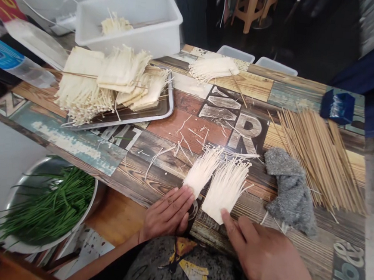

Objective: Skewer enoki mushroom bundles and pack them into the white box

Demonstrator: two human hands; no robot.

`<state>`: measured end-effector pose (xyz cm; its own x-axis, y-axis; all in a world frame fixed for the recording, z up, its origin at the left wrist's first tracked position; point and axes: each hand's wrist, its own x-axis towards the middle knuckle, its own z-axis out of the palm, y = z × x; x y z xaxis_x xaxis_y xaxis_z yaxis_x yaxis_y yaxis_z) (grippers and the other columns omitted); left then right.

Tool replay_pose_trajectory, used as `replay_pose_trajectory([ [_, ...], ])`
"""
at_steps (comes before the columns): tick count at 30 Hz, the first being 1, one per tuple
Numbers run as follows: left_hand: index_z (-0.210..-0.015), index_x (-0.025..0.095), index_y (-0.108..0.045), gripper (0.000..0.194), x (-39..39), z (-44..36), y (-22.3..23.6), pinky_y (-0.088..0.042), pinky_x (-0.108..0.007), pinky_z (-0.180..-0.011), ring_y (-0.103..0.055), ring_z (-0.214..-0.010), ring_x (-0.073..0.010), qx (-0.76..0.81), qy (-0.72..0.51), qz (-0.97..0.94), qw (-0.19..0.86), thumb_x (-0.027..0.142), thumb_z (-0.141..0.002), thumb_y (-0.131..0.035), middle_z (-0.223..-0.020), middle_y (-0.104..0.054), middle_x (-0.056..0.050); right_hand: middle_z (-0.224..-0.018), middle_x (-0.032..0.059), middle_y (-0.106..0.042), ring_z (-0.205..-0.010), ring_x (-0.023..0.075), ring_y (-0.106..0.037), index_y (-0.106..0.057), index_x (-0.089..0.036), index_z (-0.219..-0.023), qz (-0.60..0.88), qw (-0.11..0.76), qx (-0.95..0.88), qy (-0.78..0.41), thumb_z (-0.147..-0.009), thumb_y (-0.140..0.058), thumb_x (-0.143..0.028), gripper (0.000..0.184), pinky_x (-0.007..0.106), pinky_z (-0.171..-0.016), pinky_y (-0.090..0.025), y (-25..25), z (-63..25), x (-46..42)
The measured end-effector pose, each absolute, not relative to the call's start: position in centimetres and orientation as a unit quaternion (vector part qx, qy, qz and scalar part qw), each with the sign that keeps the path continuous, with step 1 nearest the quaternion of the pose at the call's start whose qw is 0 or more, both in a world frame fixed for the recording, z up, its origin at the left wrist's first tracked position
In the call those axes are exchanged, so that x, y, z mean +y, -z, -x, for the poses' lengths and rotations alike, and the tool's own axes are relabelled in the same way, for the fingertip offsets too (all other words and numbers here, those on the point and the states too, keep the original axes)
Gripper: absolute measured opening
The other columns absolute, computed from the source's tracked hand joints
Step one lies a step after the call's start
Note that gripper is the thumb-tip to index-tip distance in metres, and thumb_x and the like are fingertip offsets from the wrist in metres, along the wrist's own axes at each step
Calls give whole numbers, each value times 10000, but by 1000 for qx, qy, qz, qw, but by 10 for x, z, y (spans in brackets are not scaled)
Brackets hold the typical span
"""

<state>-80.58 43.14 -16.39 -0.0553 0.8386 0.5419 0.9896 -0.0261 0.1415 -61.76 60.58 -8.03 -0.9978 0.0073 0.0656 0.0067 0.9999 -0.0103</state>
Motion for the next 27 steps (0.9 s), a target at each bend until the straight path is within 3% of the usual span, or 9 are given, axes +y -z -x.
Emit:
replay_pose_trajectory([
  [16, -1158, 58, -627, 374, 434, 803, 162, -447, -317, -1054, -612, -1150, -204, -683, 278, 655, 167, 128, -809, -512, -1152, -693, -126, -791, -1, -588, -535, 123, -485, -463, -148, -1302, 11, 29, -1000, -4, -794, -420, 1, 531, 279, -503, -286, 108, 631, 606],
  [21, -1263, 42, -534, 429, 427, 801, 156, -432, -404, -1065, -511, -1269, -247, -695, 302, 637, 144, 90, -836, -543, -1255, -626, -172, -838, 11, -613, -588, 118, -524, -410, -146, -1376, 61, 57, -996, 5, -914, -414, -72, 468, 257, -536, -325, 123, 619, 598],
  [25, -1375, 81, -419, 491, 423, 810, 148, -339, -496, -1122, -363, -1380, -266, -717, 254, 638, 117, 152, -899, -515, -1397, -506, -176, -870, 59, -644, -607, 136, -539, -579, -129, -1176, 153, 123, -980, 29, -975, -416, -210, 271, 271, -547, -330, 130, 609, 588],
  [27, -1362, 113, -443, 451, 425, 816, 145, -340, -488, -1121, -393, -1362, -257, -707, 220, 666, 93, 204, -922, -493, -1399, -513, -148, -835, 52, -638, -599, 131, -527, -640, -159, -1002, 171, 135, -976, 8, -981, -397, -215, 250, 269, -544, -312, 134, 606, 585],
])
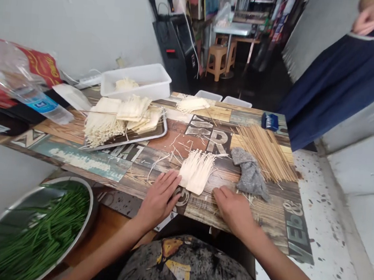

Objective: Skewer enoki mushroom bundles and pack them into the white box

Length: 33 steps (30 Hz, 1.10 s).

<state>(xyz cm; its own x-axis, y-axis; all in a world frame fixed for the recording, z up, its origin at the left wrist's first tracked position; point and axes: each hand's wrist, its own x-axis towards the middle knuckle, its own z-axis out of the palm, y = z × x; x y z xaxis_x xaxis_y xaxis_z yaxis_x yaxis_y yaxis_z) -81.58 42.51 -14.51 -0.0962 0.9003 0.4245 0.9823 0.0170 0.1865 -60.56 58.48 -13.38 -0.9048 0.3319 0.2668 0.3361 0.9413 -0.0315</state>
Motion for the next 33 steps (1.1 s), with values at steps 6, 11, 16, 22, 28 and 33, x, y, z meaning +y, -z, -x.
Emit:
replay_pose_trajectory([
  [6, -1183, 139, -596, 316, 441, 816, 127, -268, -490, -1155, -532, -1242, -234, -694, 185, 692, 73, 243, -965, -392, -1248, -639, -110, -786, 33, -611, -616, 119, -521, -660, -192, -872, 201, 179, -963, 10, -999, -356, -274, 340, 263, -551, -285, 146, 606, 580],
  [11, -1456, 89, -309, 655, 453, 807, 118, -193, -452, -1180, -202, -1447, -255, -656, 119, 745, 7, 503, -952, -366, -1535, -299, -160, -769, 21, -596, -617, 122, -526, -660, -207, -852, 208, 204, -956, 22, -998, -364, -338, 355, 269, -545, -286, 152, 605, 577],
  [16, -1466, 70, -288, 714, 460, 807, 134, -202, -419, -1174, -191, -1446, -258, -647, 77, 757, -55, 559, -947, -305, -1542, -266, -166, -744, 18, -591, -601, 120, -536, -655, -200, -827, 194, 222, -955, 34, -1001, -364, -309, 355, 264, -538, -302, 153, 604, 577],
  [22, -1480, 114, -271, 738, 463, 809, 133, -188, -393, -1181, -195, -1447, -234, -649, 93, 750, -82, 589, -921, -355, -1545, -280, -128, -745, 31, -611, -559, 115, -542, -654, -184, -864, 121, 235, -963, 60, -998, -320, -223, 362, 254, -517, -325, 151, 602, 583],
  [28, -1525, 204, -93, 863, 472, 831, 94, -150, -518, -1180, -87, -1465, -284, -695, 210, 686, -35, 596, -867, -491, -1593, -101, -123, -857, 23, -671, -578, 111, -573, -658, -191, -990, 119, 267, -948, 125, -975, -403, -230, 258, 252, -513, -360, 119, 609, 607],
  [33, -1515, 155, -106, 670, 445, 860, 104, -247, -498, -1165, -143, -1462, -252, -763, 361, 532, 58, 415, -963, -382, -1569, -215, -149, -881, 24, -696, -693, 158, -635, -670, -200, -917, 163, 293, -939, 72, -965, -436, -355, 285, 265, -583, -420, 50, 635, 648],
])
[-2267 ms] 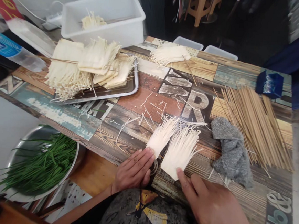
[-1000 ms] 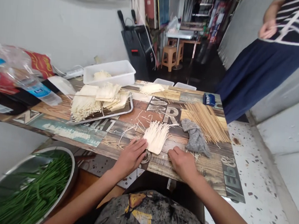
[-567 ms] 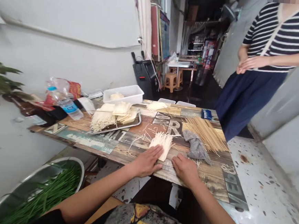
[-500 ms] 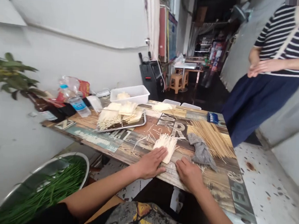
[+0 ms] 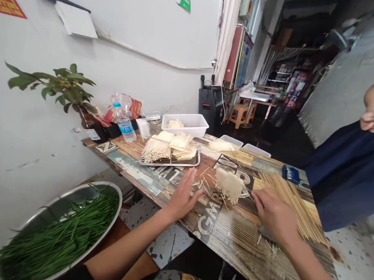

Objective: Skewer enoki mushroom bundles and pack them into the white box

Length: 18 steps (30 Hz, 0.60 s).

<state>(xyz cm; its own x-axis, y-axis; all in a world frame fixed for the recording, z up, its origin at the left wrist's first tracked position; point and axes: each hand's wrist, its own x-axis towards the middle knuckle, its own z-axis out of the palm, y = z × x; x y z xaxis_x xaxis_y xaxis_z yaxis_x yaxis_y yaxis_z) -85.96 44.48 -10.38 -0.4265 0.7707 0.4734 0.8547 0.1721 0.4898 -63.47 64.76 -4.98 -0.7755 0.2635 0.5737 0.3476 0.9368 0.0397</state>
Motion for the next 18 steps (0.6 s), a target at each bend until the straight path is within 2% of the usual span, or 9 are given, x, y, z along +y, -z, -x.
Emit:
replay_pose_trajectory([
  [4, -1423, 167, -367, 489, 412, 878, 145, -384, -489, -1088, -368, -1376, -265, -752, 401, 511, 115, 245, -943, -429, -1465, -415, -167, -878, 33, -712, -753, 188, -659, -684, -211, -864, 174, 306, -936, -6, -925, -462, -389, 291, 280, -625, -461, 3, 663, 678],
  [6, -1257, 178, -552, 345, 402, 883, 160, -458, -458, -1022, -513, -1260, -254, -737, 436, 498, 136, 195, -933, -434, -1348, -544, -159, -849, 33, -717, -743, 201, -662, -691, -217, -830, 181, 311, -933, -23, -895, -480, -411, 294, 292, -615, -463, -12, 676, 685],
  [8, -1065, 185, -651, 246, 396, 884, 166, -510, -409, -955, -609, -1129, -226, -724, 456, 500, 137, 179, -926, -449, -1227, -632, -139, -834, 38, -717, -729, 211, -659, -697, -216, -816, 189, 313, -930, -30, -874, -486, -428, 304, 302, -599, -455, -21, 685, 684],
  [11, -879, 186, -669, 174, 392, 880, 164, -530, -366, -905, -645, -1036, -201, -716, 464, 510, 113, 198, -912, -499, -1180, -655, -123, -829, 40, -717, -733, 208, -657, -703, -208, -811, 203, 319, -924, -60, -859, -489, -429, 311, 307, -619, -456, -19, 688, 675],
  [14, -775, 181, -625, 178, 392, 875, 158, -528, -354, -885, -648, -993, -188, -712, 470, 515, 84, 224, -908, -515, -1154, -655, -122, -830, 40, -724, -736, 204, -658, -709, -209, -804, 237, 323, -909, -115, -842, -501, -453, 323, 308, -634, -466, -3, 678, 663],
  [18, -657, 191, -538, 272, 393, 875, 151, -539, -323, -804, -656, -922, -186, -715, 470, 514, 59, 272, -916, -511, -924, -687, -92, -800, 36, -727, -696, 204, -658, -714, -224, -763, 280, 312, -884, -206, -796, -538, -553, 374, 305, -612, -492, 23, 657, 658],
])
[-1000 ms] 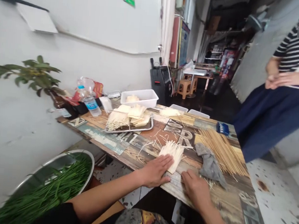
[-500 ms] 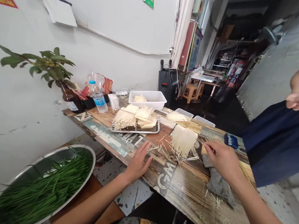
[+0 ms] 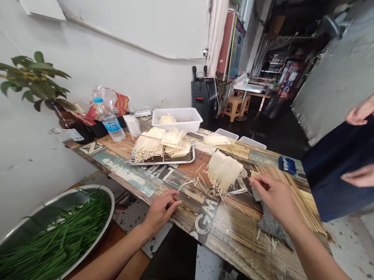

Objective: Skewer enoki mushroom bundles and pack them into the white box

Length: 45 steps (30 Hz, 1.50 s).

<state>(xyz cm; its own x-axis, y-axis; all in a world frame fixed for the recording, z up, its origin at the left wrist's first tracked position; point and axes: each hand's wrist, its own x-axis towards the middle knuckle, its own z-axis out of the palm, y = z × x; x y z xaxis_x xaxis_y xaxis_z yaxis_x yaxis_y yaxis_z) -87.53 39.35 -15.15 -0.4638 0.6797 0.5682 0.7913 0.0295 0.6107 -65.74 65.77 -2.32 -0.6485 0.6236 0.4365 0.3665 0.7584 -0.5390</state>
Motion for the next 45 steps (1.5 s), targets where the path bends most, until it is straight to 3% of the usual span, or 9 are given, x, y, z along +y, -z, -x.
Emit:
replay_pose_trajectory([
  [3, -605, 197, -508, 335, 398, 879, 145, -534, -275, -738, -661, -817, -154, -722, 452, 522, 35, 261, -932, -477, -834, -683, -60, -820, 26, -730, -719, 201, -670, -726, -248, -771, 275, 280, -877, -277, -787, -571, -587, 373, 292, -633, -514, 33, 652, 669],
  [8, -822, 214, -547, 167, 426, 888, 127, -522, -294, -805, -656, -953, -180, -752, 405, 520, -24, 250, -935, -431, -941, -691, -72, -857, 25, -717, -769, 196, -667, -729, -267, -785, 232, 260, -875, -336, -827, -586, -534, 306, 279, -664, -521, 28, 678, 700],
  [12, -924, 228, -558, 157, 462, 899, 108, -491, -240, -608, -657, -649, -148, -794, 370, 473, -98, 266, -939, -406, -733, -679, -7, -826, 37, -697, -758, 193, -650, -724, -261, -820, 186, 240, -885, -353, -882, -550, -443, 259, 293, -678, -520, 18, 708, 714],
  [16, -793, 224, -548, 131, 483, 912, 70, -443, -251, -571, -626, -598, -155, -836, 305, 435, -141, 236, -897, -470, -672, -656, 8, -856, 49, -679, -772, 186, -642, -703, -256, -918, 161, 198, -905, -341, -925, -500, -356, 226, 292, -680, -517, 0, 727, 714],
  [21, -764, 214, -528, 93, 470, 936, -9, -473, -309, -657, -602, -696, -190, -848, 298, 421, -120, 250, -821, -592, -735, -629, -19, -871, 27, -680, -801, 165, -653, -679, -265, -943, 144, 177, -912, -340, -924, -514, -281, 167, 265, -729, -526, -64, 748, 690],
  [24, -909, 204, -560, 230, 448, 964, -53, -504, -375, -786, -617, -873, -230, -841, 339, 410, -94, 319, -762, -696, -949, -655, -71, -845, 26, -686, -781, 165, -658, -691, -267, -920, 145, 172, -905, -361, -912, -533, -291, 160, 251, -701, -532, -119, 763, 665],
  [27, -1085, 217, -582, 313, 424, 1005, -77, -480, -379, -926, -589, -1072, -230, -814, 334, 466, -88, 320, -804, -673, -1160, -631, -91, -814, 30, -690, -755, 172, -658, -707, -264, -859, 188, 161, -892, -378, -901, -548, -344, 183, 246, -666, -529, -159, 777, 641],
  [35, -964, 199, -689, 176, 409, 1113, -57, -467, -385, -861, -614, -966, -230, -824, 202, 524, -78, 189, -890, -529, -1030, -690, -73, -828, 33, -724, -772, 204, -678, -731, -251, -788, 351, 116, -832, -414, -851, -568, -505, 309, 267, -708, -539, -139, 790, 595],
  [45, -1045, 200, -649, 200, 446, 1136, -8, -379, -401, -855, -526, -1018, -264, -824, 67, 551, -115, 214, -880, -537, -1032, -640, -103, -671, 27, -713, -609, 224, -660, -740, -236, -718, 543, 126, -738, -381, -725, -596, -649, 437, 285, -553, -530, -107, 774, 582],
])
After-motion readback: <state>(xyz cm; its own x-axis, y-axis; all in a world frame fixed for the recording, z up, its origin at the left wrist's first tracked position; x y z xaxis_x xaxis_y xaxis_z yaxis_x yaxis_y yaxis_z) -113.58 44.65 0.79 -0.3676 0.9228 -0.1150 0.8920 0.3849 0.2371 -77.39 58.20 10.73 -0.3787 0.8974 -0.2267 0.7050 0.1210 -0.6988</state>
